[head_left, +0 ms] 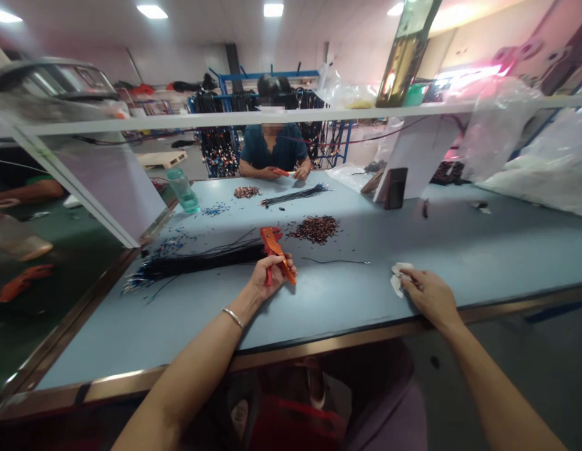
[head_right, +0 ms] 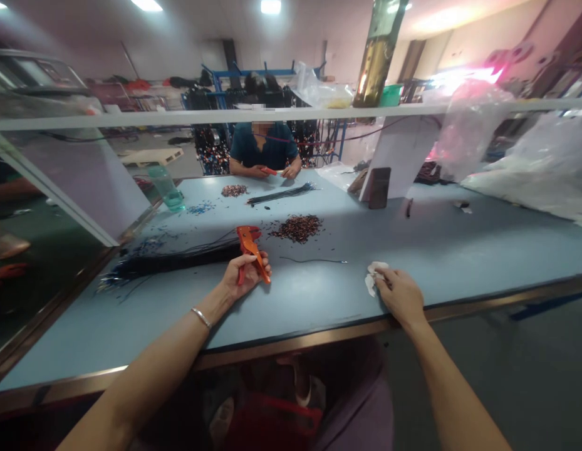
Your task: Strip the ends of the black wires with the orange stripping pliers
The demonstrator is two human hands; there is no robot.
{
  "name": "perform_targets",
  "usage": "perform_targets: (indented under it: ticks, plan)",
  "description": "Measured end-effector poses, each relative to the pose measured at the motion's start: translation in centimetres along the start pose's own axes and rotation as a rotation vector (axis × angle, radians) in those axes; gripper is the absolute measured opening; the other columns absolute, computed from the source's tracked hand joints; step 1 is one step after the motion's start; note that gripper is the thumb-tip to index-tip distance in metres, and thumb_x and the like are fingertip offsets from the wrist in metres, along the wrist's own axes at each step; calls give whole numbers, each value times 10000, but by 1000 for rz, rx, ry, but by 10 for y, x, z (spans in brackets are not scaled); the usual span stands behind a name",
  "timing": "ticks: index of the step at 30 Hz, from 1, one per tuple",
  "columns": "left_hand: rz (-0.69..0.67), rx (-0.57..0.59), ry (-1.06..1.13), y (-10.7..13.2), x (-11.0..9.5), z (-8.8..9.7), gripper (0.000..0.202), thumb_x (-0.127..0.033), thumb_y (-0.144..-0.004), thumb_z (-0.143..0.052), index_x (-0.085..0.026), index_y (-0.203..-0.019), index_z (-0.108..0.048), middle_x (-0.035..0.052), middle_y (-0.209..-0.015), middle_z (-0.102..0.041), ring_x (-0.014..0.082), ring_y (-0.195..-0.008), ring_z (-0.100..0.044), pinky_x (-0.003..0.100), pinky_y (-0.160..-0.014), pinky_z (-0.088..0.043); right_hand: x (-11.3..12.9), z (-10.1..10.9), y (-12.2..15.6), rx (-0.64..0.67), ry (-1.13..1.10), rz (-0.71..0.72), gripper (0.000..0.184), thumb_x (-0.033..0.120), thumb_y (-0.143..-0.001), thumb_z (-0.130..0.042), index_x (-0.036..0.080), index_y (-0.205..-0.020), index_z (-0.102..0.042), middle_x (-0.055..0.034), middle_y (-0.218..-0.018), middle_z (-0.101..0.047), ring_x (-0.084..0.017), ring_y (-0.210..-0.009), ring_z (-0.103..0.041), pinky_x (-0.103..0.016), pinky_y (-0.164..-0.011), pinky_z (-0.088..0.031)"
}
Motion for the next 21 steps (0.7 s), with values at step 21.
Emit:
perform_targets:
  ticks: [21]
  plan:
    - [27, 141, -155, 2, 5, -9, 194, -166, -681, -592, -102, -860, -636, 58, -686, -628, 173, -604, -600, 308, -634, -487, 0, 9, 5, 4, -83, -57, 320, 419, -767, -529, 223, -905, -742, -76, -951, -683, -195, -718, -647, -322, -713, -499]
Point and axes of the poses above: each hand's wrist, its own y-axis away from the middle knuckle, its own z-axis out of the back of the hand, x = y × z, the point moved 7 cm from there along -y, towards the middle knuckle
